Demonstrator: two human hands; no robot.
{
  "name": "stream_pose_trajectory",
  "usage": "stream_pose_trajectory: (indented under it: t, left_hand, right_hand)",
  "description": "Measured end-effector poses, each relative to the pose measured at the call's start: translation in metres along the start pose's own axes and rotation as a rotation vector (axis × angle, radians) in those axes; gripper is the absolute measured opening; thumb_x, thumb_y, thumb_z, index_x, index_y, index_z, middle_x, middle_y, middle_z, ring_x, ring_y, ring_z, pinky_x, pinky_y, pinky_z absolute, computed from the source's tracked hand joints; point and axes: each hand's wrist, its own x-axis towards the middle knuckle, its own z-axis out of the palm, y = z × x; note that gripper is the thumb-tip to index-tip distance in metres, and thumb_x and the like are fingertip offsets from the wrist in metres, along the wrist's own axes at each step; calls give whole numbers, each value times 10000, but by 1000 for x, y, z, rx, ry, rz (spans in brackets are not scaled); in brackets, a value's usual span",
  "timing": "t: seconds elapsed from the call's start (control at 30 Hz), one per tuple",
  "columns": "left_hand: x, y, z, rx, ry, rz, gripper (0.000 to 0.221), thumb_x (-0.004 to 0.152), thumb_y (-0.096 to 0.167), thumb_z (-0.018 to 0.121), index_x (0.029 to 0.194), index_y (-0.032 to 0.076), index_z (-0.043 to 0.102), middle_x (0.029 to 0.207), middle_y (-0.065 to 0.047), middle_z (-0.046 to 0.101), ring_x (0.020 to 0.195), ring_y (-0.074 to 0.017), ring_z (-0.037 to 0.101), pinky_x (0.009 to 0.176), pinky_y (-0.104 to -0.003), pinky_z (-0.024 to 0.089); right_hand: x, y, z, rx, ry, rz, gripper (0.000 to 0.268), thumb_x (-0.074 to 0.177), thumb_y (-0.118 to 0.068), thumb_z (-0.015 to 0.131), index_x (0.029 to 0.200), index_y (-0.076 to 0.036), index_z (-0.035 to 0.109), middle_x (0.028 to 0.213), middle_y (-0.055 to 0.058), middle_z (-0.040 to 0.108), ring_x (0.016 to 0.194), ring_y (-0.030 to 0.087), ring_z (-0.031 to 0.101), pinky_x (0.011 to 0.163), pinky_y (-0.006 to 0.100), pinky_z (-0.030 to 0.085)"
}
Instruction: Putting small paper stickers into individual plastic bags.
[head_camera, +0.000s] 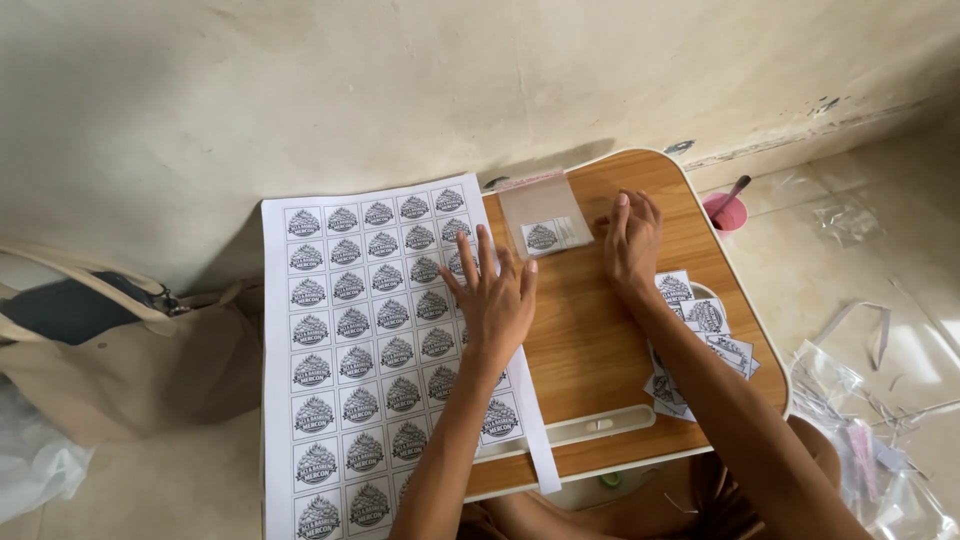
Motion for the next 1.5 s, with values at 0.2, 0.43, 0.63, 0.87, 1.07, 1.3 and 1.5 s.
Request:
stream_pose_trajectory:
  t: [0.2,0.43,0.63,0.87,1.07,1.3,1.5]
  left_hand:
    - [-2,0,18,-16,1,-22,727,1052,548,245,1346,-3,617,1667,-253,205,1561,-445,-3,1132,-763,33]
    - [-3,12,16,-56,-24,-18,754,1052,542,231,1363,-52,576,1648,-278,224,1565,-442,-12,1137,-753,30]
    - [-4,16,15,-105,-46,-26,758,1051,545,239,1358,-60,578,1644,-286,222,1564,-445,-25,1142,-744,2]
    - [-4,17,14,-136,-45,-47,760,1053,546,227,1376,-54,563,1622,-289,260,1562,-444,-2,1154,-728,1]
    - [-4,15,17,-157,-46,-40,759,1058,544,236,1373,-64,564,1616,-300,265,1561,-455,1,1149,-734,0]
    - [-12,19,5,-144,0,-5,787,1046,565,217,1389,-60,550,1630,-302,246,1552,-468,11,1155,-725,5]
    - [-50,37,-42,-195,48,73,737,1058,528,248,1401,-54,541,1625,-286,266,1545,-465,66,1148,-727,31]
  right_hand:
    - [-2,-19,-10,-19,-11,21,650,1194,-371,367,749,-156,789,993,155,700,1308,274,579,1228,364,297]
    - [-2,-15,-9,38,-46,70,652,1190,-385,340,802,-161,814,1197,190,691,1346,356,506,1182,426,345]
    - [-4,-13,-10,38,-89,76,654,1191,-403,321,808,-209,814,1197,97,726,1331,301,534,1174,411,369]
    - [-4,-17,-13,47,-63,92,644,1187,-404,336,833,-160,816,1210,133,710,1319,314,523,1169,407,369]
    - [-3,-19,-16,97,-29,121,626,1181,-376,338,845,-139,809,1227,152,699,1305,323,526,1165,420,366]
    - [-3,-40,-35,268,44,272,539,1161,-401,306,1110,-90,743,1007,66,750,1121,246,607,1012,402,405]
    - [-4,-44,-113,352,170,45,255,1033,-102,567,1240,-139,710,1357,129,638,1353,286,532,1162,414,370]
